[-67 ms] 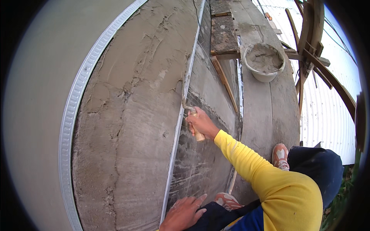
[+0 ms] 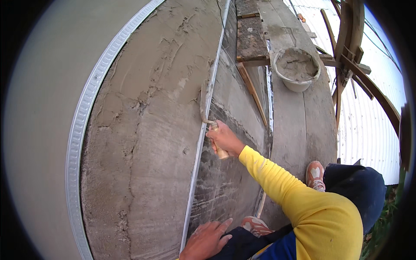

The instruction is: The person scoops cement from a bucket using a trowel and applies it to a vertical wall surface. They spread and smooth the cement along a metal guide strip, repeatedly loading the trowel and working the material into place.

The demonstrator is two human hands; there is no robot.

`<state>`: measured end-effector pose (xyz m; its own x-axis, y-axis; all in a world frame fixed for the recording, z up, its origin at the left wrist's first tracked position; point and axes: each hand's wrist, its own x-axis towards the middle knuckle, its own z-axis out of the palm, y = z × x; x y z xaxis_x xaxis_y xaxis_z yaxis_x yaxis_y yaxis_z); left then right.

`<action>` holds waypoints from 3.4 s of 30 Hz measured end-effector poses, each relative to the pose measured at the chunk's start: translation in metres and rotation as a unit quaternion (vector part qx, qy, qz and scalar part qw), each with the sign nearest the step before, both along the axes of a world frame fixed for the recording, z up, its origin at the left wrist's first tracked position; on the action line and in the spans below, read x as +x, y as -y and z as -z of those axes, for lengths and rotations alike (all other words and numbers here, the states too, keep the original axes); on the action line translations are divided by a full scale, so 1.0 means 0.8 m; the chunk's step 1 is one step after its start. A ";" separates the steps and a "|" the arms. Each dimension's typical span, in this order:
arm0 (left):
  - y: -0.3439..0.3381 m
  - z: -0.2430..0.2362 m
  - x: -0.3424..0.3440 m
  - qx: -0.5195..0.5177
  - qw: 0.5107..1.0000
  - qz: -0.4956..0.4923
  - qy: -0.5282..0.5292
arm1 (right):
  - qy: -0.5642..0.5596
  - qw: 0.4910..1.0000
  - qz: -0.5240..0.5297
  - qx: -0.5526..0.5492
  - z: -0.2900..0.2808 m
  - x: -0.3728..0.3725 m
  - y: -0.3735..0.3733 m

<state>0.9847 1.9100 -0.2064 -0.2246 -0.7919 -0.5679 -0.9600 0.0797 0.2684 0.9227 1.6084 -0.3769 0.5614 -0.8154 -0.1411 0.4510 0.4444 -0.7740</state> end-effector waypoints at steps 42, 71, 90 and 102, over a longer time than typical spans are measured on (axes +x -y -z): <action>0.076 0.022 -0.014 -0.055 0.997 0.007 -0.061 | -0.783 0.481 -0.239 -0.314 0.033 -0.501 0.366; 0.050 0.018 0.006 -0.041 0.995 0.070 -0.054 | -0.127 0.979 0.125 -0.096 -0.028 -0.064 -0.056; -0.005 0.005 -0.007 0.025 0.999 0.028 -0.017 | 0.006 0.994 -0.004 -0.106 -0.096 0.011 -0.028; 0.000 0.018 -0.008 0.052 0.998 0.021 0.013 | 0.044 0.996 -0.048 -0.057 -0.044 -0.002 -0.139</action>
<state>0.9782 1.9099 -0.2211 -0.2401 -0.7186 -0.6526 -0.9631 0.0923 0.2527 0.9212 1.7193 -0.3418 0.6429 -0.7659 0.0019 0.4788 0.4000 -0.7815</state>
